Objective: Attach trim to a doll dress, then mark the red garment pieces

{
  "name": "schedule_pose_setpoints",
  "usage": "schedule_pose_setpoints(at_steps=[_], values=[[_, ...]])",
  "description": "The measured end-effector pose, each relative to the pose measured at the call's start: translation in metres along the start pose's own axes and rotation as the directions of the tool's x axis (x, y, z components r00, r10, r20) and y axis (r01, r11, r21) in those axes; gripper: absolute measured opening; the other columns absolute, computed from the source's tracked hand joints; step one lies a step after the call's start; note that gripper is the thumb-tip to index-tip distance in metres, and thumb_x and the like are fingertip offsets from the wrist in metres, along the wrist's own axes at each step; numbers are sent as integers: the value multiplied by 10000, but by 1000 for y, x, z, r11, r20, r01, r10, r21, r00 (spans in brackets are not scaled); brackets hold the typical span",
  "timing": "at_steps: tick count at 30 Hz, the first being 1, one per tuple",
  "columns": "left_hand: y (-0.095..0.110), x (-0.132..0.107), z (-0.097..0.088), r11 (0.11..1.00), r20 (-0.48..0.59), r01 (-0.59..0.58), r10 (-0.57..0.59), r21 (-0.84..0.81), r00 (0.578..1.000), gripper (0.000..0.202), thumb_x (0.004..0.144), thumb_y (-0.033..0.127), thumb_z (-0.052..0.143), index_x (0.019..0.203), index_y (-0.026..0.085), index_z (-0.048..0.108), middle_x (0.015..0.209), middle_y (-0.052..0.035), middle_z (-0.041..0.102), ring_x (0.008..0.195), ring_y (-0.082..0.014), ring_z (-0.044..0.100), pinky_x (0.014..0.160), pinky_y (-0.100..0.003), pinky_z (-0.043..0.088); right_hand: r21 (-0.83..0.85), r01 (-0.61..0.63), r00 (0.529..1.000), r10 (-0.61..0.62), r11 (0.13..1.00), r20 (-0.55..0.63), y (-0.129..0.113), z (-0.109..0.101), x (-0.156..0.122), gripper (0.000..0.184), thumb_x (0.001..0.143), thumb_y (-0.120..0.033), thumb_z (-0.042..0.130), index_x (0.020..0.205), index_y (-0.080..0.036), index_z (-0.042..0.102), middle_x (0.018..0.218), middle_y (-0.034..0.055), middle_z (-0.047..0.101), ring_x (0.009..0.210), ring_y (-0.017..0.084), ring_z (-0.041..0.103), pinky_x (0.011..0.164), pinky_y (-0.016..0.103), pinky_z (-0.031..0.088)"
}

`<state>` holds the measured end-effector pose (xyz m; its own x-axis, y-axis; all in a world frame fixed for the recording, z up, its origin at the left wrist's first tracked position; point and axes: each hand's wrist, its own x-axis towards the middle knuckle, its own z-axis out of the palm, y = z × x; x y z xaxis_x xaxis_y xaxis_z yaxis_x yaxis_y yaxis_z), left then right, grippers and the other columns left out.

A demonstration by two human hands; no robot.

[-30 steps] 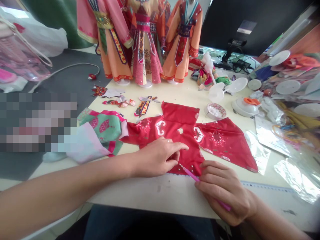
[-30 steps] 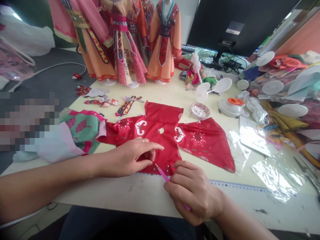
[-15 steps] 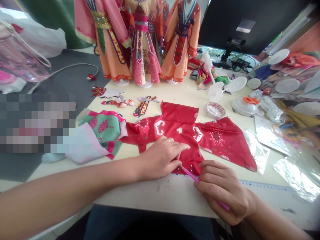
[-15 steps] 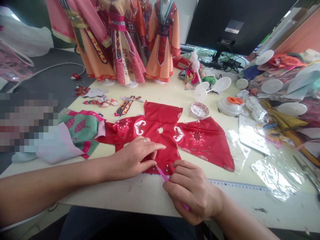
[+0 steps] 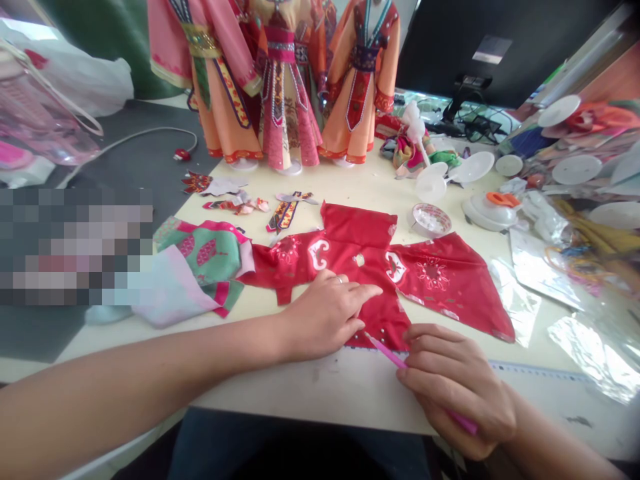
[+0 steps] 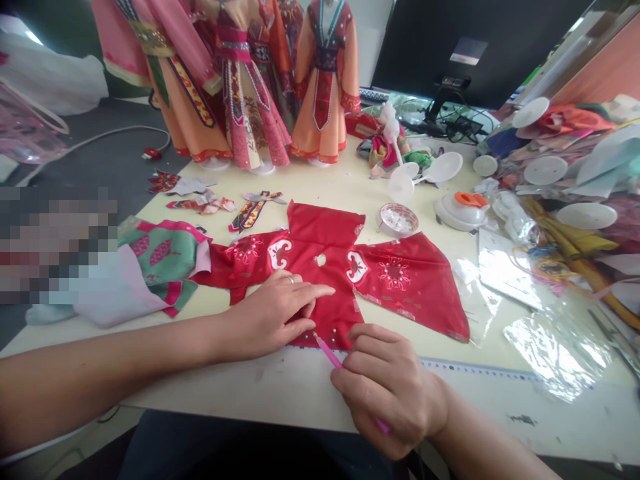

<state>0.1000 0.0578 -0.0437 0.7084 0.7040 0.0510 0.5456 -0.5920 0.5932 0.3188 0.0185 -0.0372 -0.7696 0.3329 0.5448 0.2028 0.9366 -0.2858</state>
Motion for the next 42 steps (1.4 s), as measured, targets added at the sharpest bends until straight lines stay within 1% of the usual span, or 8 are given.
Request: schedule_pose_setpoints(at_steps=[9,16,19,24,27,31,36,42], values=[[-1,1,-4,997,-1,22,-23,-73,1000,409,865,176,535,1268,196,471,826,-2,622,818,-178,537,887,-390,345,-45,-27,997,24,999,-71,-3,-3,-4,295,681,-16,418,894,-117,596,626,37,603,624,169,593,669,400,551],[-2,1,1,999,-10,-8,8,-37,1000,468,837,158,557,1292,185,451,815,0,612,811,-183,528,896,-428,346,-49,-25,996,21,998,-83,-4,-3,-5,293,673,-17,427,888,-117,599,631,36,601,630,170,600,671,397,557],[-4,1,-1,993,-28,7,-11,-120,1000,432,834,161,569,1259,183,492,807,7,614,805,-166,531,909,-416,358,-70,-33,994,26,997,-106,-4,-4,-5,272,688,-16,445,892,-107,600,660,44,601,641,168,598,680,406,558],[-5,-1,-9,907,-95,58,-107,-417,990,315,876,191,504,1180,154,578,839,-14,596,784,-128,542,804,-298,442,-142,-86,978,57,986,-202,-1,-7,-6,315,678,19,507,964,-88,587,745,64,605,684,171,595,678,407,557],[-3,-2,-13,827,-50,108,-162,-552,986,316,871,181,497,1170,162,597,823,-9,573,759,-115,530,754,-269,453,-150,-98,977,66,984,-204,1,-7,-6,347,692,21,510,1013,-92,578,771,64,600,714,176,587,667,405,556],[-1,-3,-14,721,28,127,-148,-681,989,315,862,167,509,1160,172,609,843,-11,568,775,-110,516,744,-256,446,-126,-92,980,68,988,-185,3,-4,-6,346,696,30,518,1019,-78,577,775,71,591,732,180,564,655,415,546],[-1,-5,-14,663,75,137,-122,-736,990,325,862,154,510,1173,165,603,845,-9,565,757,-95,506,732,-242,442,-121,-92,980,68,988,-187,4,-3,-7,348,688,51,522,1013,-59,579,788,83,588,744,181,563,669,420,540],[-2,-4,-12,693,58,126,-121,-709,991,317,858,169,519,1162,159,608,836,-6,561,723,-92,494,688,-235,441,-124,-90,979,65,988,-191,2,-4,-6,341,688,50,518,1004,-62,578,772,78,583,722,176,559,663,416,542]])
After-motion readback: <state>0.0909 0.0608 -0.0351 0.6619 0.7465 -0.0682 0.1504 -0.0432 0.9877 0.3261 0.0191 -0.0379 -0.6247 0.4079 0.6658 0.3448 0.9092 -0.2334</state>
